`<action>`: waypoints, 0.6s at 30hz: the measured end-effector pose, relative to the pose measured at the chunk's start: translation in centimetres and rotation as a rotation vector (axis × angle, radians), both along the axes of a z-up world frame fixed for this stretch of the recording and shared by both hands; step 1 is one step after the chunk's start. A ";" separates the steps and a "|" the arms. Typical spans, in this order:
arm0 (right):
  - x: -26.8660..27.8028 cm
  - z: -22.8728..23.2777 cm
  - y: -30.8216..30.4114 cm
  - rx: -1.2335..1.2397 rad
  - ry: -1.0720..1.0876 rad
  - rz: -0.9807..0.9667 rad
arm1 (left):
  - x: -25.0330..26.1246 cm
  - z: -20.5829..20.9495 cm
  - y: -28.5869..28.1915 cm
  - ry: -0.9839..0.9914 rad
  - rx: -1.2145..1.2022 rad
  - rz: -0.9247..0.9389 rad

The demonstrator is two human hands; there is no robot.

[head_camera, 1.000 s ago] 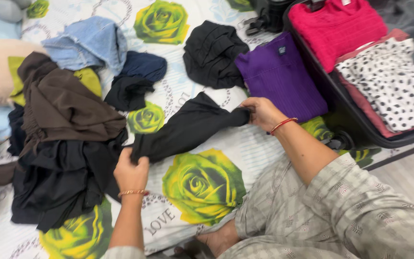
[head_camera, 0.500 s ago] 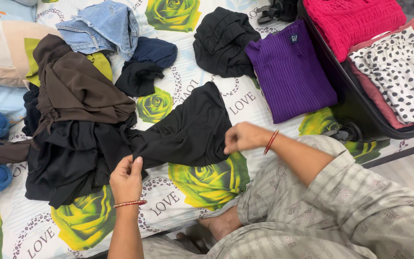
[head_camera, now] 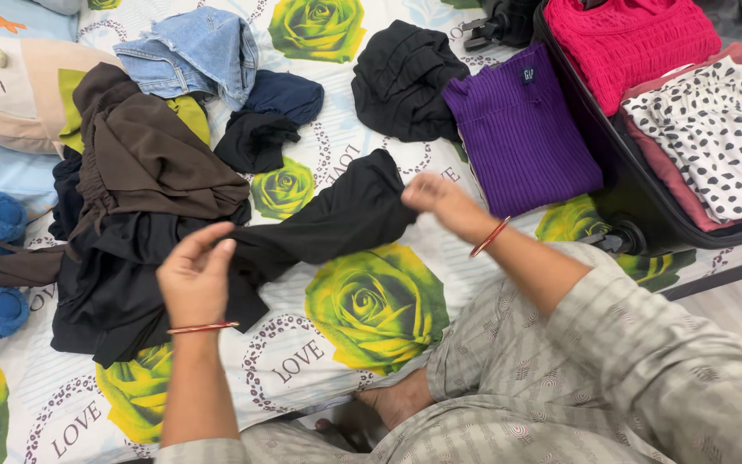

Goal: The person folds several shirts and pants and places them into a suitcase on a bed.

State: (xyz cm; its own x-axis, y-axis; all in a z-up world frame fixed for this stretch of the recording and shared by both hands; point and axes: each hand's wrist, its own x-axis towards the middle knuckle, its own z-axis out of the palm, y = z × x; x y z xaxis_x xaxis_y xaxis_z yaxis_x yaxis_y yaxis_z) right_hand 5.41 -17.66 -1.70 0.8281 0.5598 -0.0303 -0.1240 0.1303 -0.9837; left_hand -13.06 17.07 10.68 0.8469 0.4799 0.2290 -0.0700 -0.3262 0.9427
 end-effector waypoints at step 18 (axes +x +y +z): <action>4.1 25.8 -7.5 -0.570 -0.846 -0.144 | 2.1 14.4 4.6 0.408 0.563 0.056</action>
State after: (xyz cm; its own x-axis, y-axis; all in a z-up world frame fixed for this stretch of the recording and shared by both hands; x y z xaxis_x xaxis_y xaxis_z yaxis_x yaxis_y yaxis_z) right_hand 9.47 -25.13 24.09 0.7599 0.5385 0.3641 0.6178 -0.4243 -0.6620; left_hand -10.95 21.71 25.03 0.8956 0.4270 0.1244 0.2851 -0.7659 0.5763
